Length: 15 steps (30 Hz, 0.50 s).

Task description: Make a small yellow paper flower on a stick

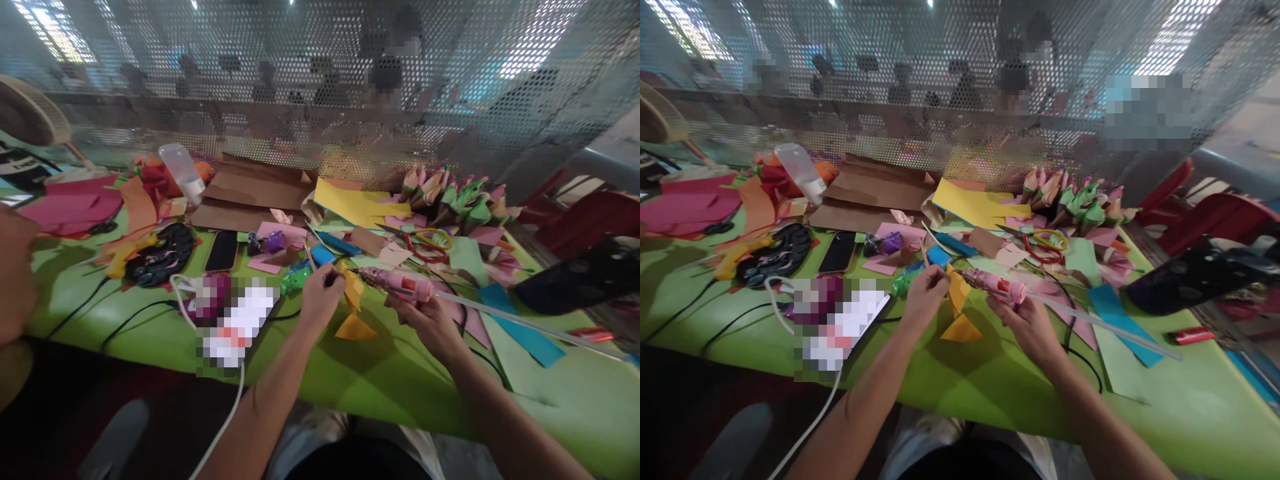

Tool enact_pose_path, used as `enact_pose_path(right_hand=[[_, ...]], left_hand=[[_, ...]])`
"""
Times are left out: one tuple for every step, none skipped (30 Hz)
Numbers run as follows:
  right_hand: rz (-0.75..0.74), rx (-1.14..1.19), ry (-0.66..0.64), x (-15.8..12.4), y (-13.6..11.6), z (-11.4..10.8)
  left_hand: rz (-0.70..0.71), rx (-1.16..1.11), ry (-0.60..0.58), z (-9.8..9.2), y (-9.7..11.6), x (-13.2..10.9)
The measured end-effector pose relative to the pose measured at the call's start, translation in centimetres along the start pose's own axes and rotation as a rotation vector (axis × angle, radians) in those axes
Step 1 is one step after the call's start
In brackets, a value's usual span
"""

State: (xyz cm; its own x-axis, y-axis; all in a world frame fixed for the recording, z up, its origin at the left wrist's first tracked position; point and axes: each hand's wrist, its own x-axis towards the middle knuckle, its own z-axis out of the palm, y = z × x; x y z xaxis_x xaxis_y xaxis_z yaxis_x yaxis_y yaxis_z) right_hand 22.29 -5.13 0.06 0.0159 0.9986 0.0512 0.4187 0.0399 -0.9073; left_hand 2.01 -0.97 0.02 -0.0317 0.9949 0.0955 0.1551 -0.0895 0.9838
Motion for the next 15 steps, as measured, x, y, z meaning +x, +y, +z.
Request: enact_pose_path(right_hand=[[-0.002, 0.005, 0.000, -0.02, -0.02, 0.00], [-0.006, 0.010, -0.001, -0.03, -0.04, 0.00], [-0.010, 0.015, -0.002, -0.04, -0.06, 0.00], [-0.013, 0.019, -0.002, -0.05, -0.07, 0.00], [-0.015, 0.023, 0.000, -0.06, -0.08, -0.01], [-0.017, 0.025, 0.003, -0.05, -0.10, -0.01], [-0.017, 0.028, 0.006, -0.05, -0.11, -0.01], [-0.016, 0.029, 0.009, -0.04, -0.12, -0.01], [-0.013, 0.030, 0.010, -0.03, -0.13, 0.00], [-0.010, 0.029, 0.010, -0.02, -0.13, 0.00], [-0.009, 0.027, 0.010, -0.02, -0.12, 0.01], [-0.011, 0.025, 0.010, -0.02, -0.11, 0.02], [-0.015, 0.024, 0.009, -0.03, -0.10, 0.02], [-0.022, 0.023, 0.005, -0.04, -0.10, 0.03], [-0.030, 0.023, 0.004, -0.05, -0.11, 0.03]], left_hand=[[0.000, 0.000, 0.001, -0.01, -0.02, 0.01], [0.000, -0.004, 0.004, -0.01, -0.04, 0.02], [-0.001, -0.011, 0.007, -0.02, -0.07, 0.04], [-0.003, -0.015, 0.011, -0.03, -0.09, 0.07], [-0.006, -0.015, 0.014, -0.03, -0.10, 0.09], [-0.010, -0.009, 0.016, -0.02, -0.09, 0.11], [-0.014, 0.001, 0.017, 0.00, -0.08, 0.11], [-0.018, 0.012, 0.014, 0.02, -0.05, 0.09], [-0.020, 0.020, 0.009, 0.04, -0.01, 0.07], [-0.022, 0.025, 0.004, 0.06, 0.03, 0.04], [-0.022, 0.024, -0.002, 0.07, 0.07, 0.00], [-0.022, 0.018, -0.004, 0.07, 0.10, -0.03], [-0.021, 0.010, -0.004, 0.07, 0.12, -0.04], [-0.020, 0.001, -0.001, 0.06, 0.12, -0.04], [-0.018, -0.006, 0.001, 0.06, 0.12, -0.03]])
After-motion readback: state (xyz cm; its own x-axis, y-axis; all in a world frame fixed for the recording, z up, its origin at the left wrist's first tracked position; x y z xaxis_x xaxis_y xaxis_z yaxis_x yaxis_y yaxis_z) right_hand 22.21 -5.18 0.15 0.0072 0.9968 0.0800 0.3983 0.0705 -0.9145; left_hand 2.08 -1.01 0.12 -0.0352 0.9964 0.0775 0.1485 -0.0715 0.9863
